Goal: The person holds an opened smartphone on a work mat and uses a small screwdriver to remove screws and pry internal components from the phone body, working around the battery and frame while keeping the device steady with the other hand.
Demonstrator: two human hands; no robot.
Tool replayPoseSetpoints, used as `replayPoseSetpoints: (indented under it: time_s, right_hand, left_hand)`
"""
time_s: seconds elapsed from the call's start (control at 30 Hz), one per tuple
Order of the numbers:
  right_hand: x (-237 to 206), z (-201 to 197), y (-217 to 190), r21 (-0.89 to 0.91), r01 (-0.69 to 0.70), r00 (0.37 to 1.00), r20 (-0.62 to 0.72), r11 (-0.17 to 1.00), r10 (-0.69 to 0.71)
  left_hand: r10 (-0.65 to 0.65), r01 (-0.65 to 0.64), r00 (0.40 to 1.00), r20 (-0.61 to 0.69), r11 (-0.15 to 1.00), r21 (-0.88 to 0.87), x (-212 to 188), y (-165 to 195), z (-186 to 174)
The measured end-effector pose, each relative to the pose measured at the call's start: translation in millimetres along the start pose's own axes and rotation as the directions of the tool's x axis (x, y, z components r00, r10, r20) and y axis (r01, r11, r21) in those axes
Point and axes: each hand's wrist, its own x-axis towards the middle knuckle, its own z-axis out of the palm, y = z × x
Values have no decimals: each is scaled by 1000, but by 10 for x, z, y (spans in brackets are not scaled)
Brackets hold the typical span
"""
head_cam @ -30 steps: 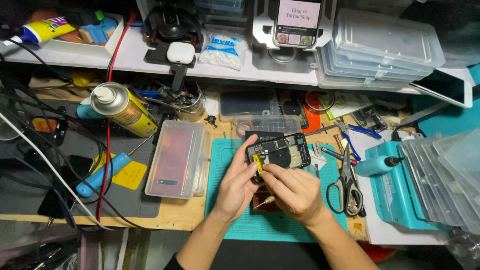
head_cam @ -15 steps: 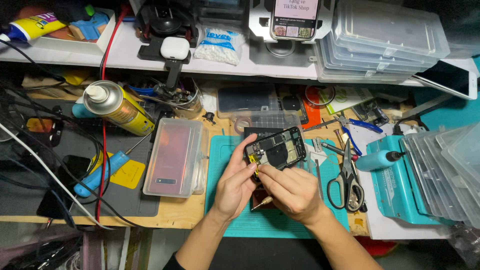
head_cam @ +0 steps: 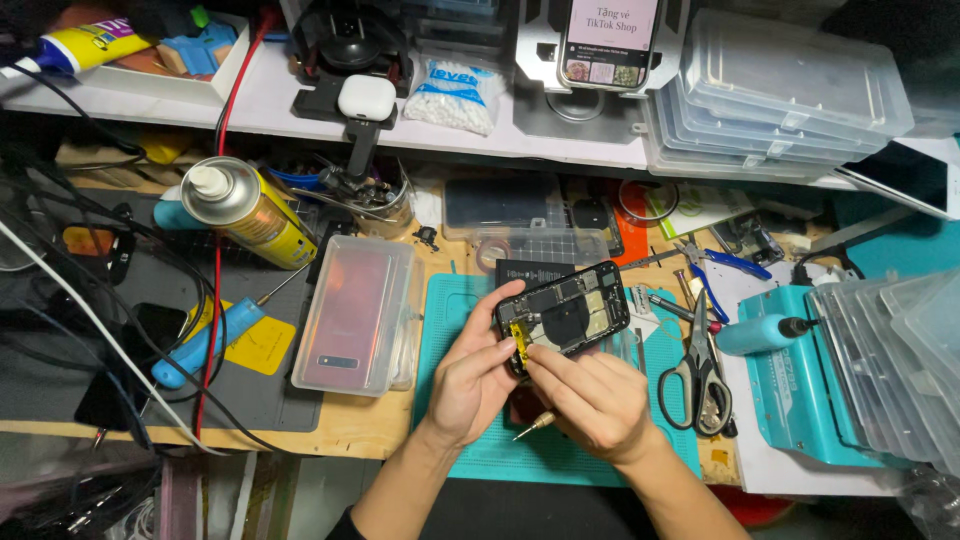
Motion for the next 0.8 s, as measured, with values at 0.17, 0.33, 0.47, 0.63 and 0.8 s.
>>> replayPoseSetpoints:
  time_s: [0.17, 0.33, 0.47, 0.63, 0.8]
  right_hand:
    - [0, 46, 24, 4, -15, 1000, -8, 1000, 15]
    - [11, 38, 26, 42, -16, 999, 36, 999, 15]
    - [26, 66, 30, 20, -17, 999, 36, 1000, 16]
    - [39, 83, 16, 12, -15, 999, 32, 1000, 15]
    - [62, 112, -19, 13, -81, 996, 44, 997, 81]
  left_hand:
    - [2, -3, 1000, -2, 1000, -28, 13, 13, -53]
    - [-10, 9, 1000, -2, 1000, -17, 16, 4, -61]
    - [-22, 23, 999, -23, 1000, 17, 23, 0, -77]
    - [-11, 13, 1000, -27, 999, 46, 19, -17, -82]
    - [32, -30, 999, -20, 995, 99, 15, -46, -50]
